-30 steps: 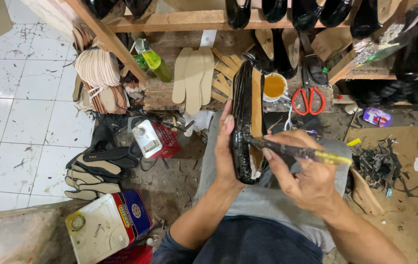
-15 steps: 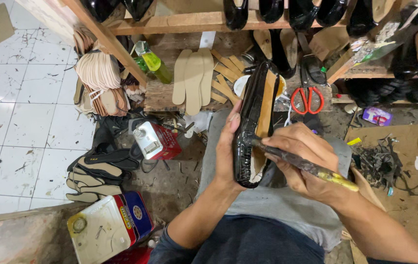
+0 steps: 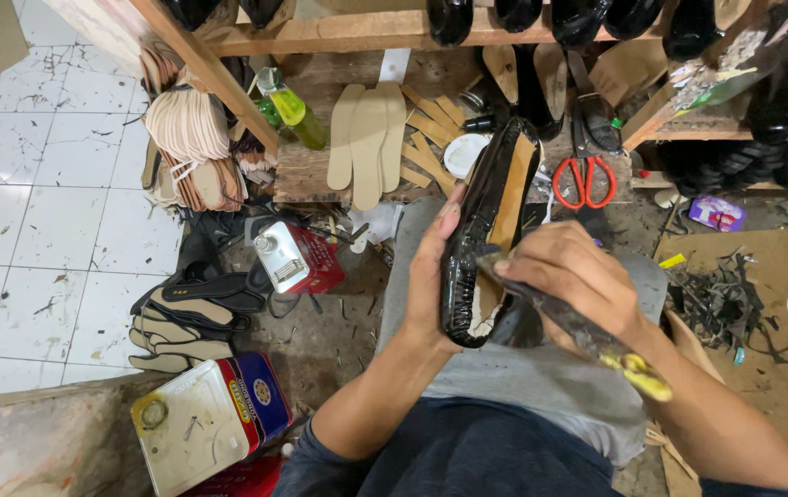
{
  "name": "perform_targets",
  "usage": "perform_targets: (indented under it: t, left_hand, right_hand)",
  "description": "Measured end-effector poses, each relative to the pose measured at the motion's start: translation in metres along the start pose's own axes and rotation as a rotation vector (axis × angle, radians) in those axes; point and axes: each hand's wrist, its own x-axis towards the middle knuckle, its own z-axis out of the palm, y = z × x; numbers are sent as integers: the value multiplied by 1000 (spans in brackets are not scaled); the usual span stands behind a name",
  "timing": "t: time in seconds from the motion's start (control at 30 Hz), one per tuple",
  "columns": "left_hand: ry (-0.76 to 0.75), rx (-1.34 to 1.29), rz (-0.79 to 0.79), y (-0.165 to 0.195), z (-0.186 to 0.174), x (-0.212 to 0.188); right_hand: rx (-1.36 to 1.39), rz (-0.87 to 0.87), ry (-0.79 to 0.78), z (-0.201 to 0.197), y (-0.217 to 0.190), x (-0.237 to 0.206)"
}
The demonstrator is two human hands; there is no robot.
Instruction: The person dips a brush into a pot of glue and spreads the glue along the sole edge of a black shoe, then places the shoe on a wooden shelf rack. They take another shoe from the rack and continue brushing glue over its sole edge.
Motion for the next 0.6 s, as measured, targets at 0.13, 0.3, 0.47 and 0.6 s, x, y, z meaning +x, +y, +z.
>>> perform_targets:
  t: [0.13, 0.3, 0.47, 0.6]
  left_hand:
    - [147, 14, -52, 1, 0, 0]
    - [75, -56, -83, 0, -2, -2]
    - [82, -53, -102, 0, -10, 0]
    - [137, -32, -103, 0, -11, 2]
  right_hand:
    - [39, -34, -81, -4, 2, 1]
    - [2, -42, -34, -4, 3, 0]
    - [7, -86, -52, -3, 5, 4]
    - [21, -61, -69, -3, 4, 3]
